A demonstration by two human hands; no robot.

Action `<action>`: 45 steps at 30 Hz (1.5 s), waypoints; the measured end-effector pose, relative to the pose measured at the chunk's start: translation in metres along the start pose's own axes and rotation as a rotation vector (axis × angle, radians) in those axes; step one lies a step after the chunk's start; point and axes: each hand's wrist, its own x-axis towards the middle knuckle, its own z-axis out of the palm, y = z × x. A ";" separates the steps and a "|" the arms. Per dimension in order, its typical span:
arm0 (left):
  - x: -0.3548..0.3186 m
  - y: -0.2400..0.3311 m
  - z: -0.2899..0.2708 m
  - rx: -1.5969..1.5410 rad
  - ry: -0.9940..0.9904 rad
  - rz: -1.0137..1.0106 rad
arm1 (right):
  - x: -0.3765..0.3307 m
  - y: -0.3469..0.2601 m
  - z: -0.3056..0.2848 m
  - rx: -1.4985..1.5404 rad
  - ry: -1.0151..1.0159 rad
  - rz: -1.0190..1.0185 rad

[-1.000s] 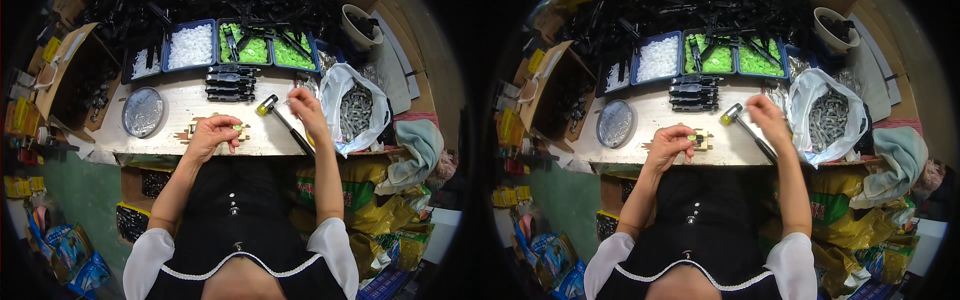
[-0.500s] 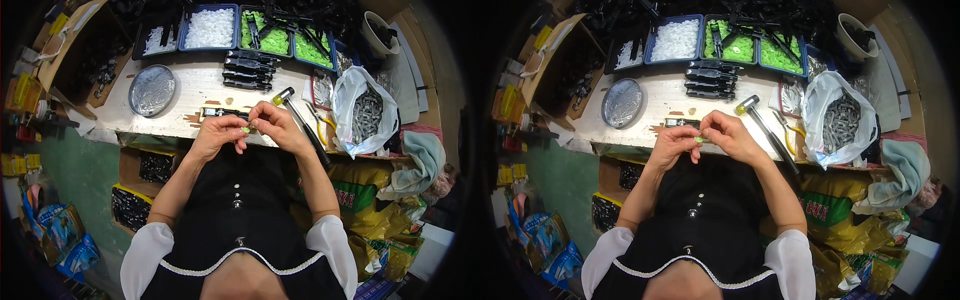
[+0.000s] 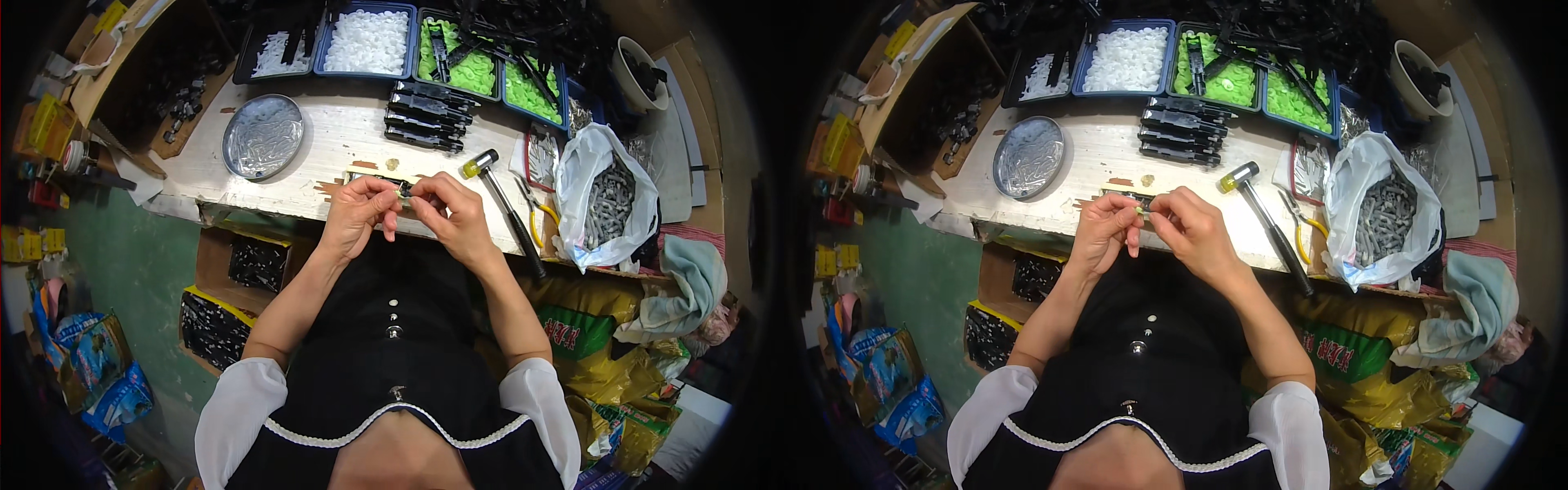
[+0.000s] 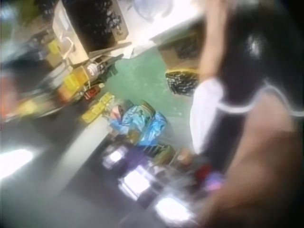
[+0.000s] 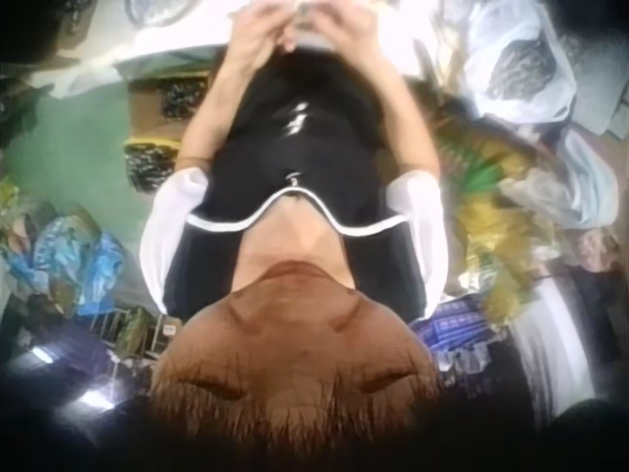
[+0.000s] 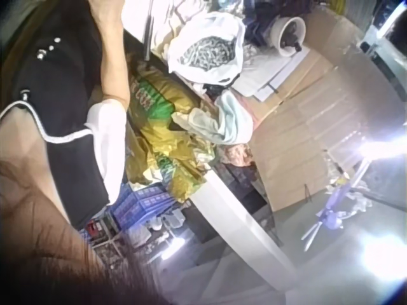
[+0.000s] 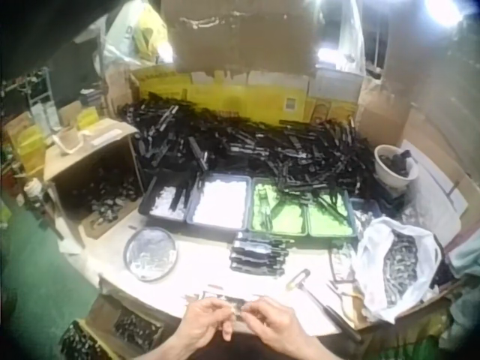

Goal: The person assembles small black components by hand at a workstation, picking up individual pieces, white and green inserts, and metal fasteners. They place the components into a wooden fixture on the table, tap them with a small yellow-headed hammer, and then move the finished items aside.

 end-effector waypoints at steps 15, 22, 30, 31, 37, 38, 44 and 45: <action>0.024 0.049 -0.040 1.412 -0.048 0.528 | 0.020 0.034 0.025 -0.522 -0.135 -0.209; 0.032 0.038 -0.043 1.531 -0.220 0.414 | 0.032 0.028 0.028 -0.602 -0.276 -0.158; 0.040 0.053 -0.021 1.716 -0.352 0.358 | 0.032 0.034 -0.002 -0.279 -0.114 -0.034; 0.042 0.054 -0.017 1.782 -0.407 0.380 | 0.030 0.035 -0.009 -0.266 -0.065 0.005; 0.048 0.068 0.012 2.050 -0.560 0.343 | 0.006 0.052 -0.057 -0.172 0.132 0.213; 0.052 0.072 0.016 2.071 -0.551 0.289 | 0.001 0.058 -0.063 -0.161 0.145 0.239; 0.059 0.069 0.019 1.978 -0.512 0.185 | -0.021 0.059 -0.074 -0.238 0.170 0.210; 0.056 0.067 0.018 1.948 -0.467 0.193 | -0.023 0.059 -0.066 -0.223 0.128 0.196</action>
